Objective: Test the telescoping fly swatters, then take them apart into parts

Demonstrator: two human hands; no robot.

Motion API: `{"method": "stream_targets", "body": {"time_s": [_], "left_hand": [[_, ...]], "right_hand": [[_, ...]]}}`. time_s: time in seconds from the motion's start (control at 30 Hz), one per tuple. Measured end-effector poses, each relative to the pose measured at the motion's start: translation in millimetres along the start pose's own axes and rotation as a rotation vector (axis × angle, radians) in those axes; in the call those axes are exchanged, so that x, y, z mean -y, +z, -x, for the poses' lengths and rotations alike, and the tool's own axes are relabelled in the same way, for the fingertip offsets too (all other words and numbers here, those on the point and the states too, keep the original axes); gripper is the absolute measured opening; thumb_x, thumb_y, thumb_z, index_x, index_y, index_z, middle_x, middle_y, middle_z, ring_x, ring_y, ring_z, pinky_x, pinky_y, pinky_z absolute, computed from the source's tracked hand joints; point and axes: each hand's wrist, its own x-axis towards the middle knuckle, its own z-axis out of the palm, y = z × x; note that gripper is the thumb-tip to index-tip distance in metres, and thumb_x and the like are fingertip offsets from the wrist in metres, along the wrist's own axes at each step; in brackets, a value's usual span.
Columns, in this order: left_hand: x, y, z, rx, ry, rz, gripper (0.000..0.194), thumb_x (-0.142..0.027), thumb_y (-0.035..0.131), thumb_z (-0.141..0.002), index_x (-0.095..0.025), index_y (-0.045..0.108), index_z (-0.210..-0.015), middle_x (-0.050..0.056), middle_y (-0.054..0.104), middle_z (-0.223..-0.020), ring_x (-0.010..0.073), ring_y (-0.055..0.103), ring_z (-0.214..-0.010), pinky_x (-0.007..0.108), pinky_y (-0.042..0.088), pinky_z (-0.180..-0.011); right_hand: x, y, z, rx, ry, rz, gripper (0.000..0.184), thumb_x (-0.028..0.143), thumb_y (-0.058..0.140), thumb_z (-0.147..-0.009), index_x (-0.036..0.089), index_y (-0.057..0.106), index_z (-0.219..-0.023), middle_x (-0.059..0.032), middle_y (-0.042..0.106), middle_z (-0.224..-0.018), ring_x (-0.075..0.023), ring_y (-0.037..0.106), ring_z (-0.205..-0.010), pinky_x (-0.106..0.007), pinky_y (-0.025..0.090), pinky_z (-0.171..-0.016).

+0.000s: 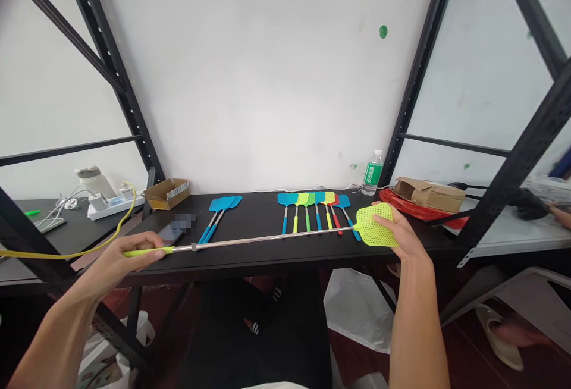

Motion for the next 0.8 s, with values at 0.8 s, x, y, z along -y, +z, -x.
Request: {"method": "stream_targets", "body": {"time_s": [0.8], "left_hand": [[-40.9,66.2,-10.2,0.142,0.126,0.062,0.028,-0.047,0.065,-0.087,-0.02,0.06,-0.092,-0.007,0.029,-0.061,0.009,0.022,-0.055,0.022,0.015,-0.049]], "right_hand": [[16.6,115.8,14.6,0.225,-0.097,-0.019,0.047,0.042,0.084,-0.07,0.028,0.06,-0.108,-0.0022,0.069,-0.092,-0.0229,0.067,-0.075,-0.032,0.055,-0.061]]}}
